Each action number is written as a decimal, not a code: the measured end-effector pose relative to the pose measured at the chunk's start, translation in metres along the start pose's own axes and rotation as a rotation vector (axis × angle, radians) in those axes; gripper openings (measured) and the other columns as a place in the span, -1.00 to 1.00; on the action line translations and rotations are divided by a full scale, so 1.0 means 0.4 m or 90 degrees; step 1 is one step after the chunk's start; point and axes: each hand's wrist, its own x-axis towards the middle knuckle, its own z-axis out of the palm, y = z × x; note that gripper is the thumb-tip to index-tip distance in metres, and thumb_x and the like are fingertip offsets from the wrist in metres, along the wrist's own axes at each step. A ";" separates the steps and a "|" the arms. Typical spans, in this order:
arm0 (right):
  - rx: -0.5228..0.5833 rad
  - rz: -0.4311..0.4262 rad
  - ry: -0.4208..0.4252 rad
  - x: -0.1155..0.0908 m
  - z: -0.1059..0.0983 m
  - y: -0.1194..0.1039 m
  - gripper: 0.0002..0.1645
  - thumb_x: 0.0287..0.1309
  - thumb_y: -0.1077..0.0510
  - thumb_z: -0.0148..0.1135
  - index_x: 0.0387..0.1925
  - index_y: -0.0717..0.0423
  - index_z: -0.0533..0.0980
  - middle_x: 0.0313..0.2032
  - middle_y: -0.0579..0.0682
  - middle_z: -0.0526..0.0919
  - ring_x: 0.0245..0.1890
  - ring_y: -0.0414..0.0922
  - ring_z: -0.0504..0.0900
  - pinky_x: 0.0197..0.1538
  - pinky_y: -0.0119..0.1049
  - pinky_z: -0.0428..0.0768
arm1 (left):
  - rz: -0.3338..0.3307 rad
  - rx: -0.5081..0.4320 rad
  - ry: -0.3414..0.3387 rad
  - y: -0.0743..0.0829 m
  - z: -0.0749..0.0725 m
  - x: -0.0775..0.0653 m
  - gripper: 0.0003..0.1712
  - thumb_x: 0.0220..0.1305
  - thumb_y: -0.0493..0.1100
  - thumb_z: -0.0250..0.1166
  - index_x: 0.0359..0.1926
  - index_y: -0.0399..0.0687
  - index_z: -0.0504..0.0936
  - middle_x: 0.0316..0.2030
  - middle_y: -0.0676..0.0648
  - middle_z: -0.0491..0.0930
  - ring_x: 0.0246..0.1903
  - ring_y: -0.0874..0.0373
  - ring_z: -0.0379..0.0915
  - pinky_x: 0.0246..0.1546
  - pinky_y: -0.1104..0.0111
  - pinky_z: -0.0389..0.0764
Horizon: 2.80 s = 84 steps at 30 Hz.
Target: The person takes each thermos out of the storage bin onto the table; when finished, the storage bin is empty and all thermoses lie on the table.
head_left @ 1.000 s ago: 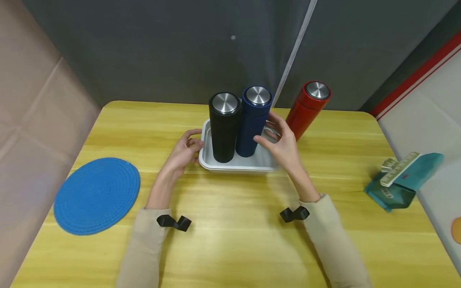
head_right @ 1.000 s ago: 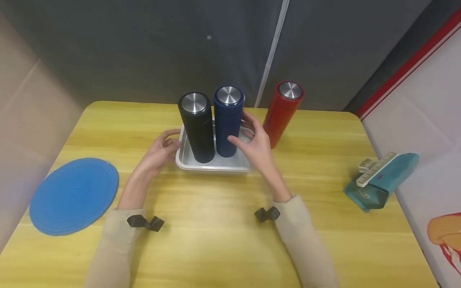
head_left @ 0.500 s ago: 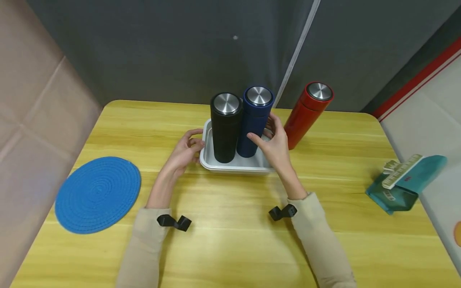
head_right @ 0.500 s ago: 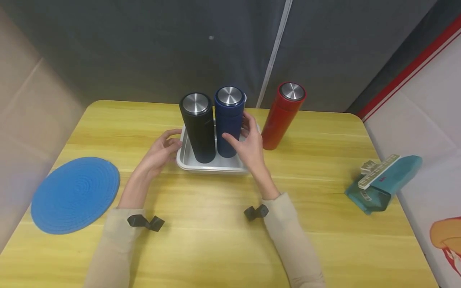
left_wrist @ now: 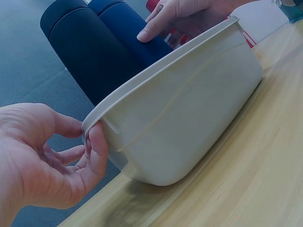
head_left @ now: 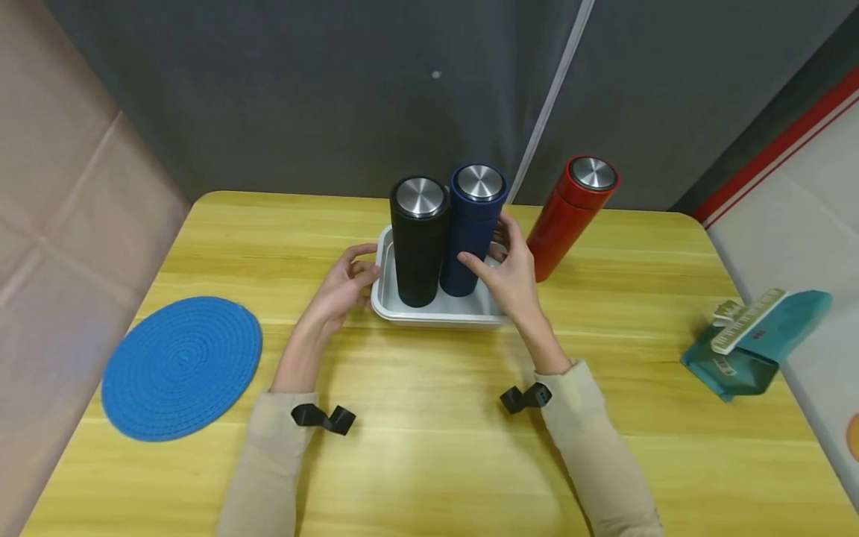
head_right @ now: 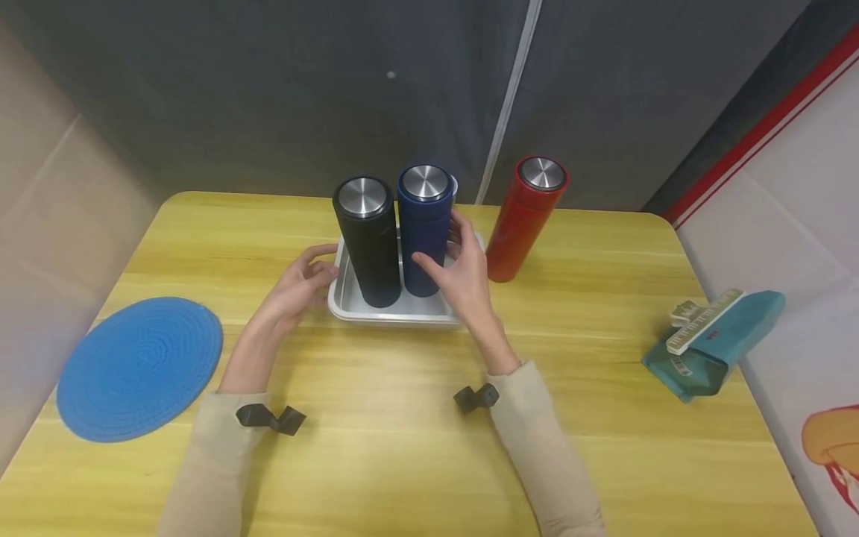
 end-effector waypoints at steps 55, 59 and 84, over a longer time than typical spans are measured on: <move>0.019 -0.092 0.062 -0.042 -0.129 -0.196 -0.20 -0.14 0.39 0.49 0.19 0.24 0.36 -0.07 -0.06 0.56 -0.17 -0.08 0.55 -0.18 -0.38 0.62 | -0.001 -0.009 0.003 0.010 -0.031 0.010 -0.44 0.42 -0.26 0.10 0.38 -0.16 0.21 0.02 -0.20 0.39 -0.19 0.00 0.46 -0.39 0.32 0.61; 0.033 -0.081 0.072 -0.048 -0.151 -0.212 -0.24 -0.13 0.39 0.48 0.17 0.20 0.39 -0.09 -0.07 0.56 -0.21 -0.04 0.52 -0.25 -0.39 0.60 | -0.003 -0.015 -0.001 0.008 -0.032 0.010 -0.44 0.42 -0.28 0.09 0.39 -0.19 0.20 0.02 -0.21 0.38 -0.18 -0.01 0.44 -0.38 0.32 0.61; -0.001 -0.047 0.151 -0.066 -0.273 -0.168 -0.23 -0.14 0.40 0.46 0.19 0.12 0.43 -0.04 0.04 0.54 -0.11 -0.07 0.56 -0.18 -0.50 0.59 | 0.009 0.011 0.005 0.001 -0.035 -0.001 -0.50 0.41 -0.29 0.10 0.31 -0.27 0.24 -0.02 -0.22 0.40 -0.33 0.05 0.47 -0.54 0.33 0.57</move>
